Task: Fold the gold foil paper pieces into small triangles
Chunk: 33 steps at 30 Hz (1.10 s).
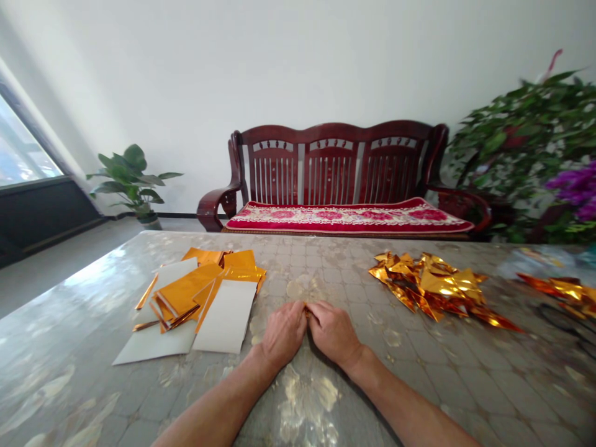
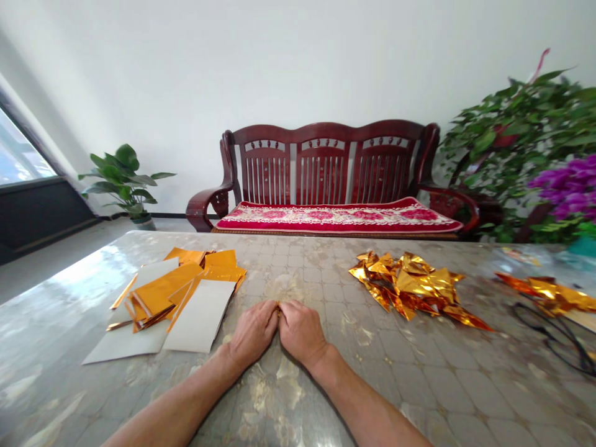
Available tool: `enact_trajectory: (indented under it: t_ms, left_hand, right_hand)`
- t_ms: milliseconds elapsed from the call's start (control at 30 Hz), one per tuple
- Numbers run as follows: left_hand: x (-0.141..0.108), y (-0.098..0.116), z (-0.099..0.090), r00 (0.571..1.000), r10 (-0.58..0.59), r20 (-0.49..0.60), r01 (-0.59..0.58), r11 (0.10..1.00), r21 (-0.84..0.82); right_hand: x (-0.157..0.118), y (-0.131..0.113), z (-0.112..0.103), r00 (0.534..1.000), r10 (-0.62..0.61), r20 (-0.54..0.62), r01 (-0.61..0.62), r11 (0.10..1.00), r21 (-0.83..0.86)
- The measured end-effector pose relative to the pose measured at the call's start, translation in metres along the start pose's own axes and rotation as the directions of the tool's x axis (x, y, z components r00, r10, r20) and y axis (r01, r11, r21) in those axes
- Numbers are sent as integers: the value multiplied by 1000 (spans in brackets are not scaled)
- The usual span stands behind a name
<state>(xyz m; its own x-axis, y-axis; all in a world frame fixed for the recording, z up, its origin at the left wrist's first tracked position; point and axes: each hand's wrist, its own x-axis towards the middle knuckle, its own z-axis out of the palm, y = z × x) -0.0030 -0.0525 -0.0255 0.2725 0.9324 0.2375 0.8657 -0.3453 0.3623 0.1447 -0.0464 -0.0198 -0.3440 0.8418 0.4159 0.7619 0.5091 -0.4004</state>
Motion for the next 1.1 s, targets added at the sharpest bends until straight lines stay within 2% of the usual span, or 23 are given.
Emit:
enact_trajectory:
  t_ms: [200,367,500,633,800,967,1100]
  left_hand:
    - [1,4,0,993,-114,39,118,986,-115]
    - [2,4,-1,992,-122,30,125,981,-145]
    - [2,2,-3,994,-81,76,88,990,-106]
    - [2,0,-6,992,16,125,-10,998,-55]
    - [0,-2,-8,987,97,127,-92,995,-45]
    - [-1,-5,-8,994,64,85,-62,998,-27]
    - [1,-6,-7,1000,8,31,-6,999,-54]
  right_hand:
    - [-1,-3,-2,1000,-13,-16,13,1000,-8]
    - [-1,-1,-1,1000,-19,-15,19,1000,17]
    - [-2,0,0,999,-46,2,46,998,-45]
    - [-5,2,0,994,-105,-1,105,989,-109]
    - [-8,1,1,986,-162,-33,157,981,-117]
    - [-3,3,-2,993,-116,21,116,993,-35]
    - [5,13,-6,998,-36,42,30,990,138]
